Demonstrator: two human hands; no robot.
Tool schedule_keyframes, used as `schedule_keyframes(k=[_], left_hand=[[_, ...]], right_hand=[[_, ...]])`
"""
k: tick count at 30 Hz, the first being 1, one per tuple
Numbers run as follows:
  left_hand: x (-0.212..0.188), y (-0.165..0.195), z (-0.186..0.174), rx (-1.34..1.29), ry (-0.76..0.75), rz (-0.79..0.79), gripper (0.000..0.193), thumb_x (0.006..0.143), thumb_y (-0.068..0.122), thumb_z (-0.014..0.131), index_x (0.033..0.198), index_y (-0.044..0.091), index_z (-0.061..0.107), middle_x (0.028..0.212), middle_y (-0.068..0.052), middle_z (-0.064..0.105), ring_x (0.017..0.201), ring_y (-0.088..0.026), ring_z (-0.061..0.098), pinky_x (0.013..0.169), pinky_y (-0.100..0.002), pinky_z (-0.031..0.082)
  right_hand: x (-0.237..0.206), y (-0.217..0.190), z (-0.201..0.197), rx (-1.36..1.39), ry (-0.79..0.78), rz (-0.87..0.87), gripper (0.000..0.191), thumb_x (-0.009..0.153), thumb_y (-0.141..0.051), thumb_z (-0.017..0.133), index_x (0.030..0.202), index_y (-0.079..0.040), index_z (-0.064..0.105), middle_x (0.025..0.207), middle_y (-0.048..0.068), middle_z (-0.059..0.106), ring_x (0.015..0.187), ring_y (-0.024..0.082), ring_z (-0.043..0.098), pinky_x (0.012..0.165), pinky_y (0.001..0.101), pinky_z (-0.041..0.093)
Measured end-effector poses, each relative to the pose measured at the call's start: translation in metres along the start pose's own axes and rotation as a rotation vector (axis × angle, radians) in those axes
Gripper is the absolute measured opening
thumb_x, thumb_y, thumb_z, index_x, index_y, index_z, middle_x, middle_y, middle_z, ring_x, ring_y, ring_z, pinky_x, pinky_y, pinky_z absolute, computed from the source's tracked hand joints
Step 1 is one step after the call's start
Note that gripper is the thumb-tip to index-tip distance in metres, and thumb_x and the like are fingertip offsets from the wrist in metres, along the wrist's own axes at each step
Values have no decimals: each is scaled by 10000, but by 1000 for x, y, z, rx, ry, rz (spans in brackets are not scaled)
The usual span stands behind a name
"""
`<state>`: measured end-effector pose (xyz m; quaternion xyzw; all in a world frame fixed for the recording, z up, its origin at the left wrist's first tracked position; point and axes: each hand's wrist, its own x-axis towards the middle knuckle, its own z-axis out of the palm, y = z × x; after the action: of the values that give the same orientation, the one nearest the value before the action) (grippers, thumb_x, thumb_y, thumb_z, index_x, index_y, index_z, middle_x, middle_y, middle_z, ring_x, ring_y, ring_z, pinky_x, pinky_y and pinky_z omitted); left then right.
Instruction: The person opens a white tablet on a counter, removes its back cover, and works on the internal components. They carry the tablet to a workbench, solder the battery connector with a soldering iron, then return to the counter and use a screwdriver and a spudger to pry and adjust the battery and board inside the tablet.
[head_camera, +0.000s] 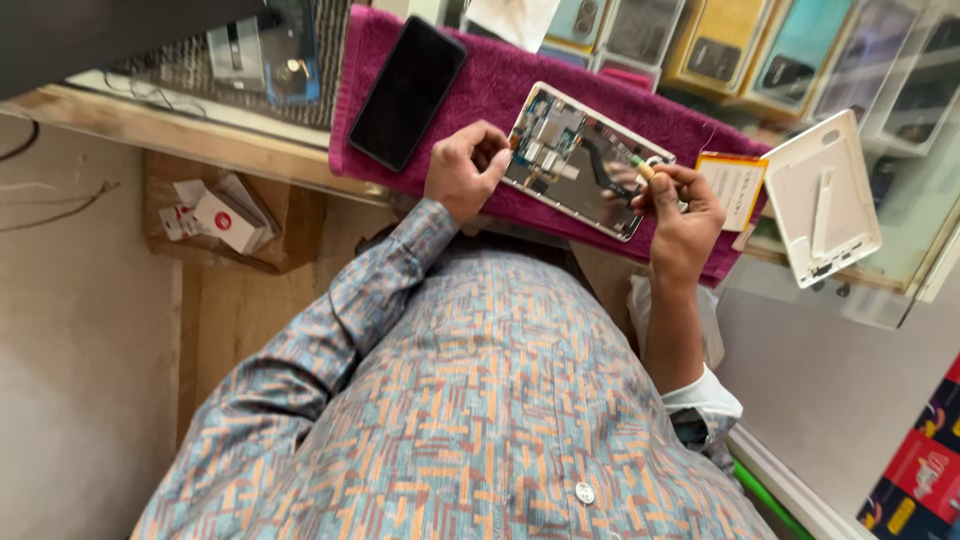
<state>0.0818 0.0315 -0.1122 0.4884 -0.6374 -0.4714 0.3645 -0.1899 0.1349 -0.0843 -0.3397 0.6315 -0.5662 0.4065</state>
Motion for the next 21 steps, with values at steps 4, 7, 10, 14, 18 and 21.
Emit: schedule_keyframes(k=[4, 7, 10, 14, 18, 21], left_hand=[[3, -3, -6, -28, -20, 11, 50, 893, 69, 728, 917, 36, 699, 779, -33, 713, 630, -99, 672, 588, -262, 551], [3, -1, -6, -48, -30, -1, 46, 902, 59, 722, 925, 32, 693, 782, -29, 711, 644, -89, 674, 593, -251, 558], [1, 0, -4, -44, 13, -7, 43, 911, 59, 729, 926, 36, 695, 782, -28, 713, 649, -88, 677, 594, -250, 562], [-3, 8, 9, -57, 129, -49, 17, 927, 77, 729, 926, 61, 726, 756, -15, 724, 634, -90, 679, 576, -257, 571], [-2, 21, 29, -32, 133, 60, 31, 942, 103, 718, 950, 76, 731, 825, -16, 744, 674, -88, 716, 599, -253, 603], [0, 28, 35, -31, 146, 53, 38, 935, 117, 720, 942, 80, 728, 819, -22, 746, 661, -96, 716, 600, -255, 602]], right_hand=[[-3, -1, 6, 111, 1, 61, 207, 1086, -141, 658, 1207, 26, 675, 941, 84, 704, 782, 145, 683, 725, 273, 581], [-2, -2, 5, 89, -18, 90, 265, 1065, -136, 648, 1287, 10, 651, 1037, 80, 709, 829, 136, 673, 738, 260, 560], [0, -1, 0, 63, -91, 106, 270, 1090, -150, 620, 1310, 4, 598, 1070, 66, 661, 879, 142, 682, 773, 258, 560], [9, 2, -10, 53, -207, 31, 204, 1123, -113, 561, 1296, -30, 493, 1103, 60, 602, 888, 127, 641, 808, 270, 557], [24, 4, -15, 45, -258, 17, 220, 1089, -81, 516, 1303, -54, 476, 1039, 57, 597, 793, 93, 567, 718, 241, 504], [34, 3, -12, -116, -191, 55, 209, 1098, -97, 541, 1298, -42, 561, 980, 54, 572, 731, 110, 509, 642, 262, 429]])
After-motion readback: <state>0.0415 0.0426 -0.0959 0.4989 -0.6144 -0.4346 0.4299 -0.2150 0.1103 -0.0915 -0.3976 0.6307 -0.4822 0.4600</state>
